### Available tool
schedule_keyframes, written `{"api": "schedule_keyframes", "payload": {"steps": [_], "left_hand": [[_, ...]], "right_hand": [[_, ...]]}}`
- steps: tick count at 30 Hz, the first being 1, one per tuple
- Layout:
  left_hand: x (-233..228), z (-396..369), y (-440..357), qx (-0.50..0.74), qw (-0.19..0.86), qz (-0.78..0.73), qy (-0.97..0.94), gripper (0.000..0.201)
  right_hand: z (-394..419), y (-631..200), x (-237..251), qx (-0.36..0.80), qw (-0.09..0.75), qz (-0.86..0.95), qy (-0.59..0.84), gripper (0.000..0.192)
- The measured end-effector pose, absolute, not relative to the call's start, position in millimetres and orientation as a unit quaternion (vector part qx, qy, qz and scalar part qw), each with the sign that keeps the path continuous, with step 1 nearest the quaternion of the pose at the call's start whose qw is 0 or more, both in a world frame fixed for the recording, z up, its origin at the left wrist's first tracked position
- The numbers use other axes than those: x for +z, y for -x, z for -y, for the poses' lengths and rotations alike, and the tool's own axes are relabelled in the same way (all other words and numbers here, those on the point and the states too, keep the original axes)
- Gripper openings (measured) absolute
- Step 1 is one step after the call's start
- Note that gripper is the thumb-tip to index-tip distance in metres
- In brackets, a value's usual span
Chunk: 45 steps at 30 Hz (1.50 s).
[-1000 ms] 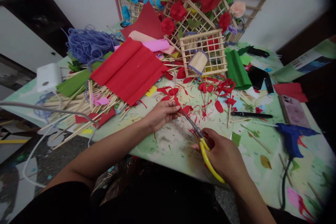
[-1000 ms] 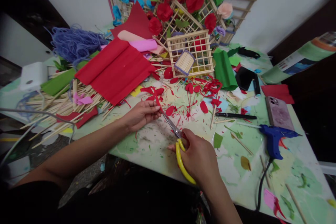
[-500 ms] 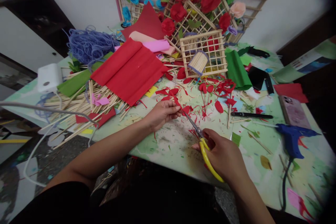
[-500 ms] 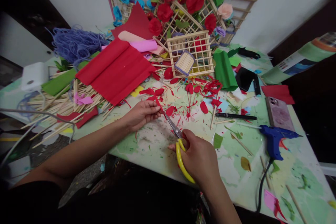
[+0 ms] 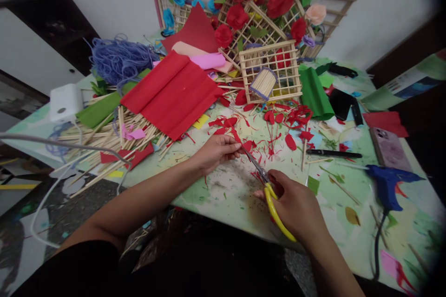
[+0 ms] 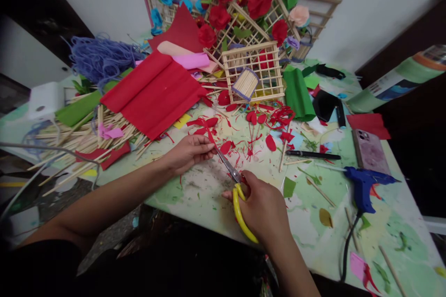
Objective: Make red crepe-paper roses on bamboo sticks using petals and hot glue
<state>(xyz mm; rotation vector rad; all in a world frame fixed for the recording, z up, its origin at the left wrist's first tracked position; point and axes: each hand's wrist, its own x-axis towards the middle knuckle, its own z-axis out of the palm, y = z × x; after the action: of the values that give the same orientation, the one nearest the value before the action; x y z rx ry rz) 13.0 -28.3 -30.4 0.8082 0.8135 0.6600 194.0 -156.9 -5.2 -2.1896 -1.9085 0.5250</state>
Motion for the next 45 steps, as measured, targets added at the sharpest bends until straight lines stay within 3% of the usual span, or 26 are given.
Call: {"api": "schedule_keyframes", "payload": {"steps": [45], "left_hand": [[-29.0, 29.2, -11.6, 0.303, 0.782, -0.373, -0.397, 0.015]], "right_hand": [[154.3, -189.7, -7.2, 0.177, 0.107, 0.64, 0.74, 0.024]]}}
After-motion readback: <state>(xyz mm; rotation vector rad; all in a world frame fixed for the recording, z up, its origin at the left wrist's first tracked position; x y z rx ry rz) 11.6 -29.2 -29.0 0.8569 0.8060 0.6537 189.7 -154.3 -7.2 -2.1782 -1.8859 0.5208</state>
